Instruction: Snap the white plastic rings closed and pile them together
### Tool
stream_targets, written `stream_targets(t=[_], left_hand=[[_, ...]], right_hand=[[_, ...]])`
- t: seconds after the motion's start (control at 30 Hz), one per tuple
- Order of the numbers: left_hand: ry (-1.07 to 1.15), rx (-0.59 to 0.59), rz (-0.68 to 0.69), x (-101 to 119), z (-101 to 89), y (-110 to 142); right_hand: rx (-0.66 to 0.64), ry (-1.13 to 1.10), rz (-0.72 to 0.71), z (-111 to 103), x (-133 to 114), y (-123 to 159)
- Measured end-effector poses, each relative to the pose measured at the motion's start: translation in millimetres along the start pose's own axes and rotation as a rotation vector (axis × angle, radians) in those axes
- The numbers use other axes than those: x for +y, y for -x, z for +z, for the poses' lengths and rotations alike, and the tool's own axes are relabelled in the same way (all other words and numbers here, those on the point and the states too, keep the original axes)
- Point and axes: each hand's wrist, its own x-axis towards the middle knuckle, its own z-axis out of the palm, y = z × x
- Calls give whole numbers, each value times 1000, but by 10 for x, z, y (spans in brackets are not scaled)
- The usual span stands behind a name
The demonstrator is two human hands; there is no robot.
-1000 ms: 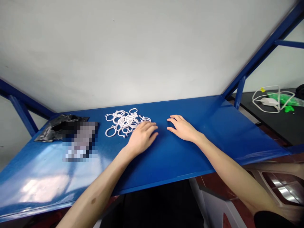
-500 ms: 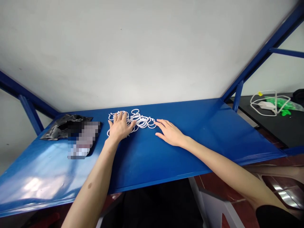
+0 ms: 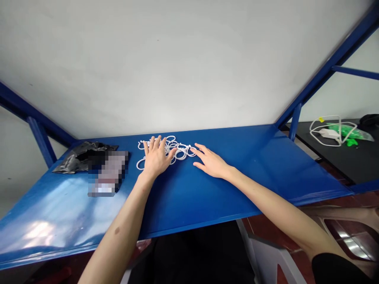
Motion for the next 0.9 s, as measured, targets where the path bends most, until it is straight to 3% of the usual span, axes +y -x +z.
stream_targets(t=[0.07,0.17,0.37,0.5,0.67,0.9], left_hand=[[59,75,127,91,-27,26],[84,69,305,236,-39,86],[24,-9,362,325,-32,152],[24,29,257,305,-150,153],[106,3,17,312,-353,117],[581,-56,-358,359,-482,44]], right_hand=[[30,-31,32,-24,91,66],[75,-86,69,-56,228,148],[114,-128,71,-63,260,198],[57,-44,49,-81,172,205],[25,-14,35,-144,95,227],[23,-7,26,-152,76,239]])
